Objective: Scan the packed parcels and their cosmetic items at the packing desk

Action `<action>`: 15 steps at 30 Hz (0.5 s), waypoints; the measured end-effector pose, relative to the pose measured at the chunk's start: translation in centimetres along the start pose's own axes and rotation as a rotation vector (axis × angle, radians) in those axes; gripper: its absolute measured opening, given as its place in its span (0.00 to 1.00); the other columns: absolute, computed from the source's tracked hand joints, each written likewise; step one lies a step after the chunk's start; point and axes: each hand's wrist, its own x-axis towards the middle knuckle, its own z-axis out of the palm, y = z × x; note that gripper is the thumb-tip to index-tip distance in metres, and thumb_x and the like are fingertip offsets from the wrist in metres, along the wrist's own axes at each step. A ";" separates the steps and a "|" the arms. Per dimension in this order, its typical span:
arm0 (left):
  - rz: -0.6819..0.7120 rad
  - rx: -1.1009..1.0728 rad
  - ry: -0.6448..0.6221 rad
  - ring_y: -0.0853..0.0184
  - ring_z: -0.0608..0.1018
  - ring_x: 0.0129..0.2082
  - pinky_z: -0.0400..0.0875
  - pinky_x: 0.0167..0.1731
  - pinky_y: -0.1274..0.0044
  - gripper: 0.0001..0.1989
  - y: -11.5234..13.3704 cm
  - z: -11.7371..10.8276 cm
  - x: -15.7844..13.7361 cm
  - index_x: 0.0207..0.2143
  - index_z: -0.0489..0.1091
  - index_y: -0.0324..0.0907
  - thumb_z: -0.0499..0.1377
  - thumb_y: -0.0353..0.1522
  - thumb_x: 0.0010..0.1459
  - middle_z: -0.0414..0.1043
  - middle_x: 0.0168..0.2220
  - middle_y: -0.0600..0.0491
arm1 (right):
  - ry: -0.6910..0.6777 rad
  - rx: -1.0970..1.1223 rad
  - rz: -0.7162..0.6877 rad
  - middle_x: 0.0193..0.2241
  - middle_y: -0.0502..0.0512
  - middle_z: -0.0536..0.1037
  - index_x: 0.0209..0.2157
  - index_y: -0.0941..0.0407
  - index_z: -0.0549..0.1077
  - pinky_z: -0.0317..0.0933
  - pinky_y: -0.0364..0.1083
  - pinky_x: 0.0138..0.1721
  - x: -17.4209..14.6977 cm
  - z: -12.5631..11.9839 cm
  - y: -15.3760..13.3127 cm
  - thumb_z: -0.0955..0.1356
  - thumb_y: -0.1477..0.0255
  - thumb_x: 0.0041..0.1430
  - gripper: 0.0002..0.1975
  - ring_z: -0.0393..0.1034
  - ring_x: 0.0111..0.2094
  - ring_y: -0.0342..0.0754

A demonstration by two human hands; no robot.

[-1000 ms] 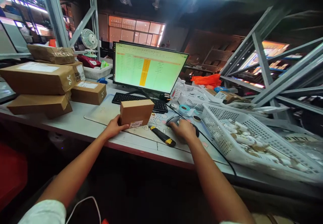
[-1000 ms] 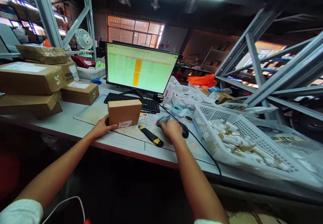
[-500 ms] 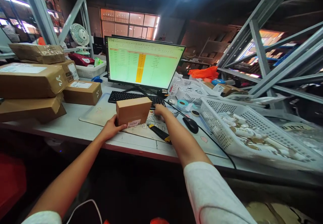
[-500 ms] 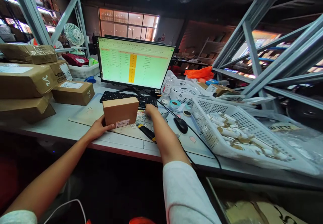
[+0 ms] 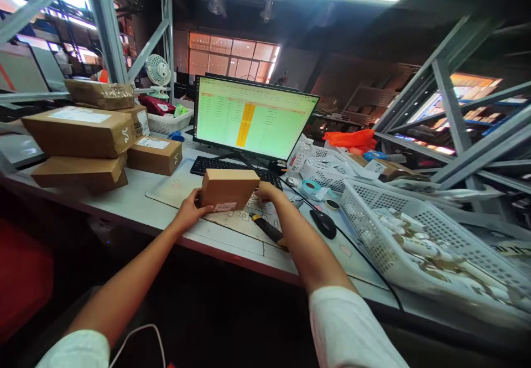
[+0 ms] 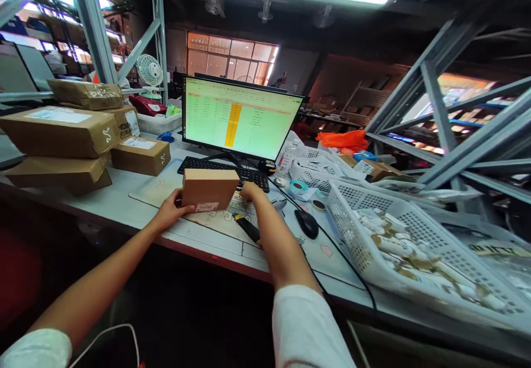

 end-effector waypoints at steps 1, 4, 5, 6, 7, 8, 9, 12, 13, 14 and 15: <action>0.043 0.035 0.077 0.54 0.77 0.52 0.72 0.53 0.65 0.29 0.2 -0.2 -0.1 0.55 0.66 0.43 0.69 0.37 0.52 0.75 0.52 0.47 | -0.030 -0.014 -0.022 0.49 0.67 0.80 0.64 0.58 0.67 0.72 0.47 0.40 -1.1 0.4 0.0 0.71 0.70 0.61 0.31 0.80 0.38 0.53; 0.220 0.254 0.290 0.53 0.74 0.54 0.69 0.56 0.62 0.26 0.7 -0.8 -0.7 0.54 0.67 0.42 0.60 0.24 0.50 0.73 0.51 0.45 | -0.080 -0.068 -0.106 0.52 0.66 0.79 0.63 0.57 0.69 0.72 0.49 0.45 -5.4 2.0 0.5 0.70 0.68 0.62 0.29 0.79 0.44 0.56; 0.282 0.339 0.314 0.53 0.72 0.55 0.68 0.58 0.61 0.27 0.8 -1.0 -1.1 0.53 0.67 0.41 0.58 0.22 0.48 0.72 0.52 0.45 | -0.083 -0.085 -0.131 0.54 0.66 0.77 0.62 0.57 0.70 0.70 0.51 0.48 -7.0 2.6 0.8 0.70 0.66 0.61 0.28 0.77 0.49 0.59; 0.339 0.418 0.313 0.53 0.71 0.56 0.66 0.60 0.60 0.29 1.0 -1.3 -1.5 0.53 0.67 0.42 0.56 0.20 0.47 0.72 0.52 0.45 | -0.075 -0.102 -0.155 0.56 0.66 0.76 0.61 0.57 0.71 0.69 0.52 0.52 -8.5 3.3 1.1 0.70 0.65 0.61 0.27 0.74 0.54 0.61; 0.391 0.486 0.293 0.52 0.70 0.58 0.64 0.62 0.59 0.30 1.1 -1.7 -2.0 0.54 0.67 0.42 0.56 0.19 0.47 0.71 0.54 0.45 | -0.056 -0.119 -0.177 0.57 0.66 0.75 0.60 0.57 0.72 0.67 0.53 0.54 -10.0 3.9 1.4 0.70 0.65 0.61 0.26 0.72 0.56 0.62; 0.432 0.543 0.264 0.51 0.68 0.60 0.61 0.64 0.58 0.31 1.1 -2.2 -2.6 0.55 0.68 0.43 0.55 0.19 0.47 0.70 0.57 0.45 | -0.029 -0.132 -0.194 0.57 0.67 0.75 0.58 0.57 0.72 0.66 0.53 0.54 -11.3 4.4 1.6 0.69 0.66 0.62 0.24 0.71 0.57 0.63; 0.460 0.589 0.234 0.50 0.65 0.64 0.59 0.67 0.57 0.31 1.1 -2.8 -3.0 0.55 0.68 0.43 0.55 0.19 0.47 0.67 0.61 0.45 | 0.000 -0.141 -0.206 0.57 0.67 0.75 0.57 0.58 0.73 0.66 0.53 0.53 -12.2 4.9 1.9 0.67 0.67 0.63 0.22 0.71 0.57 0.63; 0.437 0.673 0.120 0.49 0.55 0.71 0.53 0.70 0.56 0.33 0.4 -5.6 -3.8 0.58 0.69 0.47 0.55 0.19 0.49 0.52 0.72 0.49 | 0.075 -0.114 -0.199 0.54 0.67 0.77 0.54 0.58 0.74 0.65 0.50 0.51 -13.2 5.5 2.4 0.64 0.72 0.64 0.19 0.73 0.54 0.62; 0.385 0.682 0.085 0.48 0.55 0.71 0.53 0.70 0.54 0.34 0.0 -6.8 -3.8 0.59 0.69 0.48 0.56 0.20 0.50 0.49 0.73 0.50 | 0.087 -0.081 -0.182 0.53 0.67 0.78 0.53 0.59 0.75 0.65 0.49 0.51 -12.9 5.5 2.5 0.63 0.73 0.64 0.18 0.73 0.53 0.61; 0.310 0.687 0.077 0.46 0.57 0.71 0.54 0.69 0.53 0.34 -0.4 -8.0 -3.6 0.60 0.69 0.49 0.56 0.21 0.50 0.48 0.74 0.51 | 0.099 -0.036 -0.170 0.53 0.67 0.78 0.53 0.59 0.75 0.64 0.48 0.51 -12.4 5.4 2.5 0.62 0.74 0.64 0.18 0.73 0.53 0.59; 0.222 0.685 0.102 0.45 0.59 0.70 0.54 0.68 0.51 0.34 -0.7 -9.1 -3.3 0.61 0.68 0.50 0.57 0.22 0.51 0.50 0.73 0.50 | 0.112 0.026 -0.165 0.52 0.66 0.79 0.52 0.60 0.76 0.64 0.47 0.50 -11.6 5.3 2.5 0.61 0.75 0.65 0.18 0.74 0.51 0.57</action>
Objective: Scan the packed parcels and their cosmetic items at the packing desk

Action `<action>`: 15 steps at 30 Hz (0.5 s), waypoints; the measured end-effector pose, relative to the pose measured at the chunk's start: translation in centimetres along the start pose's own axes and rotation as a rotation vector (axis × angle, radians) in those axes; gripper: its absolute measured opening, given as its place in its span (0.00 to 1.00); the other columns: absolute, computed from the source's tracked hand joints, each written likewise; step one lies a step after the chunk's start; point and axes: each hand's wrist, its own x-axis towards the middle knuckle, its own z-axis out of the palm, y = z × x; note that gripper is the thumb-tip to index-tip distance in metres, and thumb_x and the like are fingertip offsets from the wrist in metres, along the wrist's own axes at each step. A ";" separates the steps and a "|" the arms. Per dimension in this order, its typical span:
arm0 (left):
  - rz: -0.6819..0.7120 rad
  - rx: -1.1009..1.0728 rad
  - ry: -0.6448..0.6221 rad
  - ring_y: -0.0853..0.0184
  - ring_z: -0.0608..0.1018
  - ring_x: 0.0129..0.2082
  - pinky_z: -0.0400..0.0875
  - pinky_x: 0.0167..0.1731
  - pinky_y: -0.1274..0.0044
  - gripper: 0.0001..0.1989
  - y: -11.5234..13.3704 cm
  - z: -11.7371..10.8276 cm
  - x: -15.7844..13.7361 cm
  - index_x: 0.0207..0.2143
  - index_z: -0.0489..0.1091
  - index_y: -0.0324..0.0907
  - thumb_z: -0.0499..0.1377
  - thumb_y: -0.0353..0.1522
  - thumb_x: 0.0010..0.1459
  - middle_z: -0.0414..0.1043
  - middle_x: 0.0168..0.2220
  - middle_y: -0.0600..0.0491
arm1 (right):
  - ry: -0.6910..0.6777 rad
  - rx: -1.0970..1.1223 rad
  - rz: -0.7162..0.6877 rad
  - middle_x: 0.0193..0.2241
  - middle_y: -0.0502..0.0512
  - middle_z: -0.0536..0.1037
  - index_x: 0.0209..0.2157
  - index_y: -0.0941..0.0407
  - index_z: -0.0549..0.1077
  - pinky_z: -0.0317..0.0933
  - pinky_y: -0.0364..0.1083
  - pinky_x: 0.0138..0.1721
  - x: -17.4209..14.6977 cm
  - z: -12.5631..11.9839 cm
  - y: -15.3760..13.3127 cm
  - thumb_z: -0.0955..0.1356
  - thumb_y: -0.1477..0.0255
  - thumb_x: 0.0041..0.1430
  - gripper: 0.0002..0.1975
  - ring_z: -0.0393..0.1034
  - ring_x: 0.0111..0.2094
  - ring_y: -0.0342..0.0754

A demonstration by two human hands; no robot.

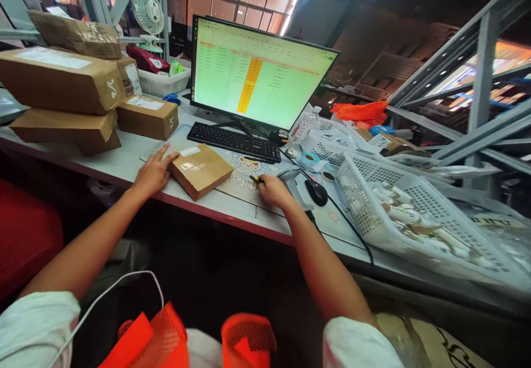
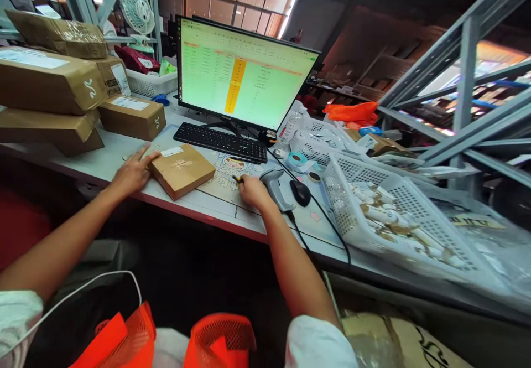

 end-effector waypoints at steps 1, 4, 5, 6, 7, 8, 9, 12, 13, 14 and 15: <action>-0.103 -0.003 0.019 0.43 0.61 0.69 0.55 0.67 0.49 0.33 -0.8 -0.5 0.3 0.61 0.69 0.49 0.58 0.24 0.52 0.54 0.72 0.48 | 0.018 0.077 0.004 0.49 0.65 0.80 0.51 0.60 0.76 0.64 0.45 0.49 0.9 0.0 0.0 0.60 0.76 0.65 0.19 0.75 0.49 0.55; -0.369 -0.125 0.069 0.43 0.69 0.63 0.60 0.65 0.50 0.26 -1.3 -0.7 1.4 0.61 0.69 0.43 0.57 0.32 0.59 0.67 0.63 0.40 | 0.037 0.305 -0.014 0.38 0.58 0.81 0.46 0.60 0.77 0.63 0.43 0.38 3.7 0.0 -0.6 0.56 0.73 0.68 0.19 0.75 0.35 0.49; -0.416 -0.192 0.048 0.45 0.70 0.62 0.61 0.65 0.52 0.25 -0.8 -0.2 1.8 0.61 0.68 0.41 0.56 0.35 0.62 0.68 0.62 0.38 | 0.035 0.349 -0.025 0.35 0.56 0.80 0.43 0.60 0.77 0.62 0.42 0.35 4.6 0.1 -1.1 0.56 0.70 0.69 0.20 0.73 0.32 0.47; -0.440 -0.249 0.018 0.46 0.69 0.63 0.60 0.65 0.53 0.26 -0.1 0.6 2.2 0.61 0.67 0.39 0.56 0.38 0.63 0.68 0.62 0.36 | 0.036 0.372 -0.039 0.33 0.54 0.79 0.40 0.59 0.77 0.60 0.42 0.33 5.5 0.2 -1.6 0.56 0.67 0.70 0.20 0.71 0.30 0.46; -0.445 -0.290 -0.007 0.46 0.66 0.66 0.58 0.67 0.55 0.28 0.7 1.5 2.6 0.61 0.66 0.37 0.58 0.41 0.62 0.65 0.63 0.35 | 0.041 0.377 -0.055 0.31 0.52 0.78 0.37 0.59 0.76 0.59 0.41 0.32 6.3 0.3 -2.2 0.56 0.64 0.71 0.21 0.70 0.29 0.45; -0.426 -0.314 -0.025 0.46 0.62 0.69 0.55 0.69 0.56 0.30 1.4 2.3 3.1 0.61 0.66 0.36 0.60 0.43 0.60 0.62 0.65 0.34 | 0.049 0.374 -0.068 0.29 0.51 0.77 0.34 0.59 0.75 0.57 0.41 0.32 7.0 0.4 -2.8 0.58 0.61 0.70 0.22 0.68 0.29 0.45; -0.390 -0.340 -0.047 0.47 0.59 0.70 0.52 0.70 0.58 0.33 1.9 3.1 3.6 0.60 0.66 0.36 0.63 0.44 0.57 0.59 0.66 0.35 | 0.057 0.371 -0.075 0.28 0.51 0.76 0.31 0.59 0.75 0.56 0.41 0.33 7.7 0.5 -3.2 0.59 0.60 0.70 0.22 0.67 0.29 0.44; -0.290 -0.533 -0.244 0.47 0.66 0.66 0.61 0.67 0.60 0.43 2.1 4.3 5.7 0.64 0.63 0.39 0.68 0.45 0.49 0.64 0.63 0.39 | 0.069 0.359 -0.067 0.24 0.50 0.72 0.24 0.58 0.72 0.52 0.41 0.33 9.2 0.9 -3.9 0.62 0.61 0.67 0.22 0.63 0.29 0.44; -0.285 -0.613 -0.342 0.48 0.70 0.62 0.67 0.63 0.60 0.46 1.7 4.3 6.5 0.66 0.62 0.40 0.70 0.46 0.47 0.67 0.61 0.41 | 0.070 0.362 -0.059 0.23 0.49 0.72 0.23 0.58 0.71 0.51 0.42 0.33 9.5 1.1 -3.8 0.62 0.60 0.67 0.22 0.63 0.29 0.44; -0.293 -0.679 -0.423 0.48 0.73 0.60 0.71 0.59 0.61 0.48 1.3 4.3 7.3 0.66 0.61 0.42 0.71 0.47 0.45 0.69 0.60 0.43 | 0.075 0.371 -0.055 0.23 0.49 0.71 0.23 0.58 0.71 0.50 0.42 0.33 9.8 1.3 -3.6 0.63 0.60 0.67 0.22 0.63 0.29 0.44; -0.309 -0.724 -0.474 0.48 0.74 0.59 0.74 0.57 0.63 0.48 1.0 4.3 7.9 0.66 0.63 0.44 0.72 0.47 0.43 0.69 0.60 0.44 | 0.084 0.381 -0.057 0.23 0.50 0.72 0.24 0.58 0.72 0.50 0.42 0.33 9.9 1.6 -3.3 0.63 0.60 0.68 0.22 0.63 0.29 0.44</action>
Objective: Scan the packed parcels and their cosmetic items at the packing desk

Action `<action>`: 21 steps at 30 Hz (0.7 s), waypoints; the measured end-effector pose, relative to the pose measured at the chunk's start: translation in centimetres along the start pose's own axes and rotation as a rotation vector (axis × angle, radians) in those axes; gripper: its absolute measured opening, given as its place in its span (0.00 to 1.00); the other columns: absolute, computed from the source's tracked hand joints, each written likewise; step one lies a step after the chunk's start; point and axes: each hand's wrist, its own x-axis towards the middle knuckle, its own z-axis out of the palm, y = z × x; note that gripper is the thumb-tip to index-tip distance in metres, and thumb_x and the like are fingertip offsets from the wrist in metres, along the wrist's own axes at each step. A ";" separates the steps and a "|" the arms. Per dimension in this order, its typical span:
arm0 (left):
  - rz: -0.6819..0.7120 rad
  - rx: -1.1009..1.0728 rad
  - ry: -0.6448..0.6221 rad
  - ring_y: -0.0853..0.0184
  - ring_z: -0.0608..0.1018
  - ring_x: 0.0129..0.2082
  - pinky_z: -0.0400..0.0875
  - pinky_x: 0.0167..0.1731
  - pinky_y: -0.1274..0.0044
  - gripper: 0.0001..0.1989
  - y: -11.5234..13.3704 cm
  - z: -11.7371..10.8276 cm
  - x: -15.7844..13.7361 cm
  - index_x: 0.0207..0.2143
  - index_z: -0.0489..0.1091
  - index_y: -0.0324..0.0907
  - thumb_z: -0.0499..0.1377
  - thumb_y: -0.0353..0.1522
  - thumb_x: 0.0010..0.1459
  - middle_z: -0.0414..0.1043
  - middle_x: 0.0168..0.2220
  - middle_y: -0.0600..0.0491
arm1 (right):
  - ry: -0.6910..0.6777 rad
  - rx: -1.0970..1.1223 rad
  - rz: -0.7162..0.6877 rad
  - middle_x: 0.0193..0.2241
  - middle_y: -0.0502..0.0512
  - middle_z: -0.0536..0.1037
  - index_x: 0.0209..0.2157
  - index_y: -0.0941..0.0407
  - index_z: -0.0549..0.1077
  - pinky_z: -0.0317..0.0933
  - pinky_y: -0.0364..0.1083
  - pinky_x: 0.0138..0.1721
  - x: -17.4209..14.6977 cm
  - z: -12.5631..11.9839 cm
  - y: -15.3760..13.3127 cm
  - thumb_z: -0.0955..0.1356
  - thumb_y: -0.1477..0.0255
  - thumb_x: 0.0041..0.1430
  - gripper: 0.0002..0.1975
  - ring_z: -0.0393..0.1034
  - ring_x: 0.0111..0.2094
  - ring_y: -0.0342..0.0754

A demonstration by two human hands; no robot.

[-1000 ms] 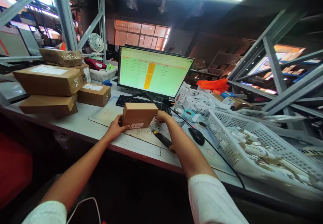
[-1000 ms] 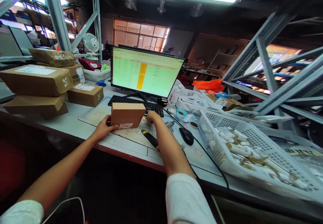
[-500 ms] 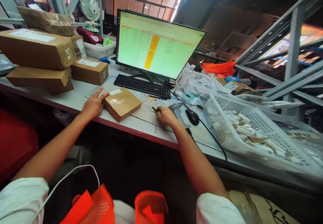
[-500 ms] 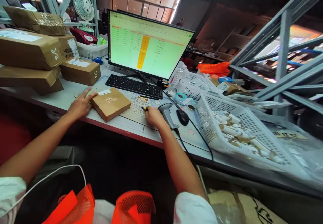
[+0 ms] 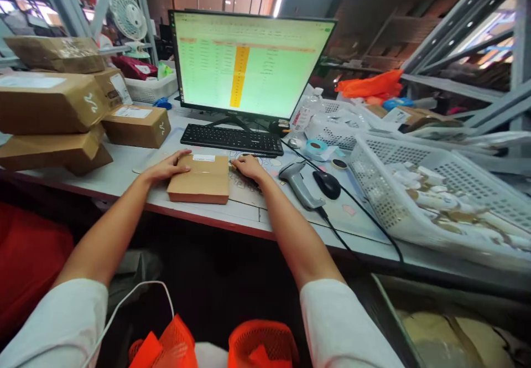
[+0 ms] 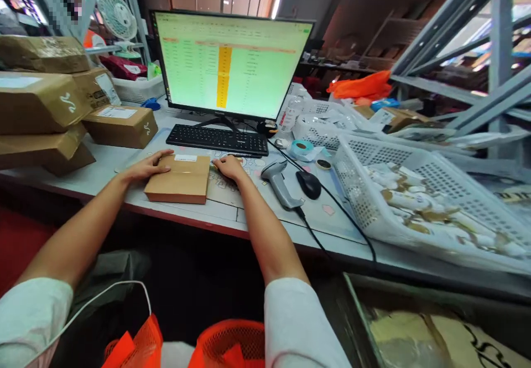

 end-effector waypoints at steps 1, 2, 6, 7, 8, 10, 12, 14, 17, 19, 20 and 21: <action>-0.012 -0.023 -0.021 0.48 0.73 0.59 0.74 0.56 0.64 0.47 0.0 -0.4 0.5 0.64 0.65 0.46 0.72 0.48 0.42 0.67 0.63 0.45 | 0.012 0.010 -0.010 0.24 0.50 0.72 0.24 0.58 0.72 0.50 0.42 0.33 0.1 0.2 0.4 0.63 0.60 0.68 0.22 0.63 0.30 0.44; -0.008 -0.032 -0.020 0.48 0.71 0.62 0.74 0.57 0.65 0.44 0.0 -0.6 0.8 0.62 0.68 0.47 0.72 0.47 0.42 0.63 0.66 0.47 | 0.028 0.023 -0.024 0.25 0.51 0.73 0.25 0.58 0.73 0.51 0.42 0.33 0.1 0.3 0.8 0.63 0.60 0.68 0.21 0.64 0.31 0.45; 0.041 -0.010 0.022 0.48 0.66 0.66 0.70 0.60 0.65 0.36 -0.2 -0.4 1.2 0.58 0.71 0.47 0.71 0.46 0.47 0.57 0.71 0.49 | 0.073 0.078 -0.068 0.27 0.53 0.75 0.28 0.59 0.75 0.55 0.41 0.36 -0.1 0.9 2.2 0.64 0.60 0.68 0.21 0.66 0.32 0.45; 0.034 -0.007 0.027 0.48 0.69 0.64 0.72 0.58 0.65 0.36 -0.3 -0.3 1.2 0.59 0.70 0.46 0.70 0.45 0.47 0.60 0.68 0.48 | 0.073 0.099 -0.079 0.27 0.53 0.75 0.28 0.60 0.75 0.56 0.41 0.37 -0.2 1.1 2.4 0.64 0.60 0.68 0.21 0.66 0.32 0.45; 0.024 -0.007 0.028 0.49 0.72 0.61 0.74 0.55 0.65 0.37 -0.3 -0.2 1.2 0.59 0.69 0.46 0.70 0.45 0.47 0.64 0.65 0.47 | 0.066 0.124 -0.090 0.26 0.53 0.74 0.27 0.60 0.74 0.58 0.42 0.37 -0.3 1.2 2.6 0.65 0.59 0.68 0.21 0.67 0.32 0.45; 0.022 0.004 0.034 0.51 0.76 0.56 0.75 0.51 0.67 0.37 -0.3 -0.1 1.3 0.59 0.68 0.44 0.70 0.45 0.48 0.70 0.59 0.46 | 0.040 0.186 -0.113 0.24 0.52 0.73 0.26 0.59 0.73 0.60 0.43 0.38 -0.6 1.3 2.7 0.66 0.56 0.68 0.23 0.68 0.31 0.45; 0.057 0.044 0.051 0.53 0.76 0.54 0.75 0.50 0.68 0.35 -0.4 0.0 1.5 0.59 0.67 0.42 0.69 0.44 0.51 0.71 0.56 0.47 | 0.004 0.249 -0.129 0.23 0.51 0.72 0.25 0.59 0.72 0.62 0.44 0.39 -1.1 1.2 2.6 0.66 0.54 0.67 0.24 0.69 0.31 0.45; 0.092 0.090 0.065 0.54 0.76 0.55 0.73 0.51 0.67 0.31 -0.5 0.0 1.8 0.58 0.67 0.41 0.66 0.43 0.55 0.71 0.54 0.49 | -0.035 0.274 -0.140 0.23 0.50 0.71 0.25 0.60 0.71 0.63 0.44 0.40 -1.5 1.0 2.4 0.66 0.54 0.68 0.25 0.71 0.31 0.43; 0.097 0.126 0.079 0.55 0.77 0.55 0.72 0.52 0.66 0.27 -0.6 0.1 2.0 0.58 0.67 0.40 0.64 0.41 0.60 0.71 0.53 0.51 | -0.085 0.251 -0.126 0.23 0.49 0.71 0.25 0.61 0.70 0.62 0.44 0.39 -2.1 0.6 2.0 0.65 0.54 0.69 0.26 0.71 0.31 0.42; 0.079 0.134 0.104 0.56 0.77 0.54 0.72 0.52 0.67 0.26 -0.3 0.2 2.0 0.58 0.66 0.37 0.64 0.38 0.61 0.71 0.51 0.51 | -0.093 0.272 -0.130 0.23 0.50 0.71 0.25 0.60 0.69 0.63 0.44 0.38 -2.5 0.2 1.8 0.66 0.55 0.68 0.25 0.71 0.30 0.42; 0.068 0.134 0.110 0.57 0.76 0.53 0.71 0.52 0.68 0.25 -0.2 0.2 1.9 0.58 0.66 0.36 0.64 0.37 0.61 0.72 0.50 0.50 | -0.090 0.295 -0.140 0.23 0.50 0.71 0.26 0.60 0.69 0.63 0.44 0.37 -2.7 0.1 1.7 0.67 0.55 0.67 0.24 0.70 0.30 0.43; 0.058 0.133 0.113 0.58 0.76 0.52 0.70 0.53 0.68 0.25 -0.1 0.3 1.9 0.58 0.66 0.35 0.64 0.35 0.62 0.71 0.50 0.50 | -0.085 0.315 -0.148 0.23 0.50 0.70 0.26 0.60 0.69 0.63 0.43 0.36 -2.9 0.0 1.6 0.67 0.56 0.67 0.23 0.70 0.30 0.43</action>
